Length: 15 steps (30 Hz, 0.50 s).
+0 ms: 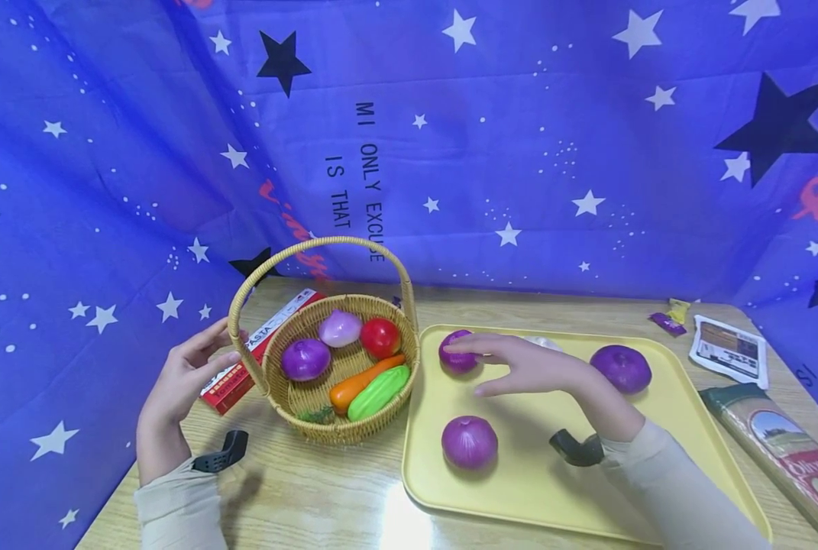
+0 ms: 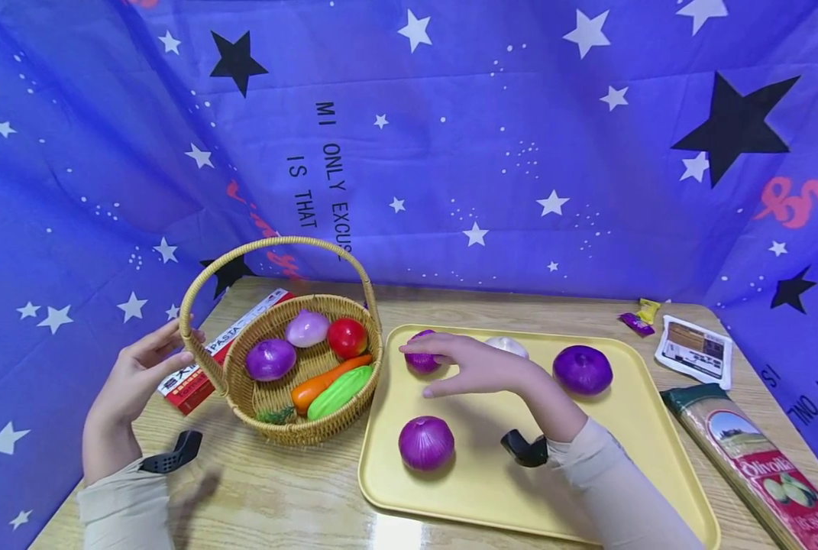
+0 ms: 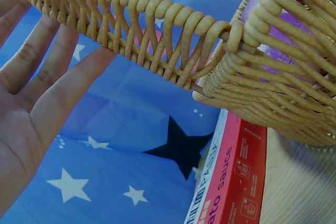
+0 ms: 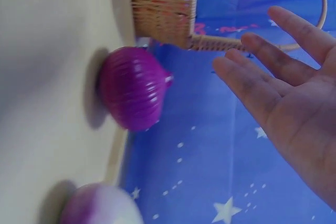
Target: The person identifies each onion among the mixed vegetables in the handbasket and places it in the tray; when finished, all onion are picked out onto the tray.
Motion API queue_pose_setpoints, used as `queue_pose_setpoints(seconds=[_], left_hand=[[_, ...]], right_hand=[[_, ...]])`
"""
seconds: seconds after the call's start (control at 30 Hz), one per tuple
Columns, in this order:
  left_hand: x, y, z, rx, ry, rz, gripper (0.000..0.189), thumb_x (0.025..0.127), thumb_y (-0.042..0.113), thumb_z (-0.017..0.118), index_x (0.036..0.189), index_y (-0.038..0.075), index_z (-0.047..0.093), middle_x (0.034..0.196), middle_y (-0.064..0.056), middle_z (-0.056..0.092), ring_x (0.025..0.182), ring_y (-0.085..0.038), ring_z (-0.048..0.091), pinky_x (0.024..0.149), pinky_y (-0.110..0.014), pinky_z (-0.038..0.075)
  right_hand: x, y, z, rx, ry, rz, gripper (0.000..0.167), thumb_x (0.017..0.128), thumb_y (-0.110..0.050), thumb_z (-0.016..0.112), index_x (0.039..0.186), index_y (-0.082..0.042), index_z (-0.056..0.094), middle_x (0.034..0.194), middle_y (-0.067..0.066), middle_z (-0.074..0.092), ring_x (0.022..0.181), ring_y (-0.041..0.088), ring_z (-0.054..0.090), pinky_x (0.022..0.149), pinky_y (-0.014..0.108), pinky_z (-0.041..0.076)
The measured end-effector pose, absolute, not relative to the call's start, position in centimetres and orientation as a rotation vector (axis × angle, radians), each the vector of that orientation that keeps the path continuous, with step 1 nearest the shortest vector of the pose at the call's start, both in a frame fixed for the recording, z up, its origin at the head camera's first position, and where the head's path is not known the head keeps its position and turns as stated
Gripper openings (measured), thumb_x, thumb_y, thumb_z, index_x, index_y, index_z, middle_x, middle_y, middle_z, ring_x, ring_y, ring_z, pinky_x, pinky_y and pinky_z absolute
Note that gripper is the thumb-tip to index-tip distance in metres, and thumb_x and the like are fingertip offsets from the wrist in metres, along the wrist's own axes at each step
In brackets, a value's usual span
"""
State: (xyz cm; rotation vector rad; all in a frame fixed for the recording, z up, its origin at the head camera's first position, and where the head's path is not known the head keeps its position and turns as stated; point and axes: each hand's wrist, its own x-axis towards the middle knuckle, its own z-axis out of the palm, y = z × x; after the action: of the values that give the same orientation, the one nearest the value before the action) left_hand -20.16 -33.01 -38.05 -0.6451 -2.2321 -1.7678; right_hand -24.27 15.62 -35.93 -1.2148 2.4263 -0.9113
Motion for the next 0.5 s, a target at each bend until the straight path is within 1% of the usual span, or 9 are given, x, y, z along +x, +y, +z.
queue_pose_setpoints(seconds=[0.1, 0.2, 0.3, 0.37, 0.5], left_hand=[[-20.3, -33.0, -38.1, -0.645, -2.236, -1.757, 0.052, 0.086, -0.014, 0.053, 0.137, -0.005, 0.043, 0.110, 0.013, 0.067, 0.103, 0.002, 0.062, 0.087, -0.011, 0.050], [-20.3, -33.1, -38.1, -0.650, -2.228, -1.766, 0.053, 0.086, -0.015, 0.053, 0.137, -0.002, 0.045, 0.110, 0.013, 0.067, 0.103, 0.002, 0.063, 0.088, -0.011, 0.050], [-20.4, -33.1, -38.1, -0.657, -2.223, -1.775, 0.053, 0.086, -0.016, 0.052, 0.137, -0.004, 0.044, 0.110, 0.012, 0.067, 0.103, 0.002, 0.062, 0.088, -0.011, 0.050], [-20.4, -33.1, -38.2, -0.658, -2.222, -1.778, 0.053, 0.086, -0.017, 0.051, 0.137, -0.005, 0.043, 0.110, 0.012, 0.067, 0.103, 0.002, 0.062, 0.087, -0.011, 0.050], [-20.4, -33.2, -38.2, -0.650, -2.223, -1.780, 0.052, 0.086, -0.016, 0.052, 0.137, -0.006, 0.043, 0.110, 0.011, 0.067, 0.103, 0.002, 0.062, 0.087, -0.011, 0.050]], right_hand=[[-24.5, 14.7, -35.1, -1.191, 2.425, -0.931, 0.064, 0.085, -0.036, 0.067, 0.142, -0.020, 0.042, 0.148, 0.001, 0.042, 0.139, 0.029, 0.034, 0.109, 0.051, 0.038], [-24.8, 13.8, -34.6, -1.126, 2.393, -0.994, 0.062, 0.085, -0.038, 0.067, 0.141, -0.027, 0.043, 0.148, -0.006, 0.041, 0.141, 0.026, 0.031, 0.112, 0.055, 0.031], [-25.1, 12.7, -34.2, -1.054, 2.345, -1.044, 0.061, 0.085, -0.036, 0.068, 0.140, -0.031, 0.043, 0.148, -0.009, 0.039, 0.141, 0.023, 0.030, 0.114, 0.055, 0.027], [-25.4, 11.8, -33.8, -1.095, 2.363, -0.990, 0.060, 0.086, -0.033, 0.067, 0.141, -0.029, 0.043, 0.149, -0.005, 0.039, 0.141, 0.025, 0.031, 0.114, 0.055, 0.027], [-26.2, 9.9, -33.2, -1.290, 2.397, -0.856, 0.060, 0.088, -0.031, 0.064, 0.142, -0.017, 0.043, 0.148, 0.007, 0.041, 0.138, 0.029, 0.036, 0.110, 0.051, 0.036]])
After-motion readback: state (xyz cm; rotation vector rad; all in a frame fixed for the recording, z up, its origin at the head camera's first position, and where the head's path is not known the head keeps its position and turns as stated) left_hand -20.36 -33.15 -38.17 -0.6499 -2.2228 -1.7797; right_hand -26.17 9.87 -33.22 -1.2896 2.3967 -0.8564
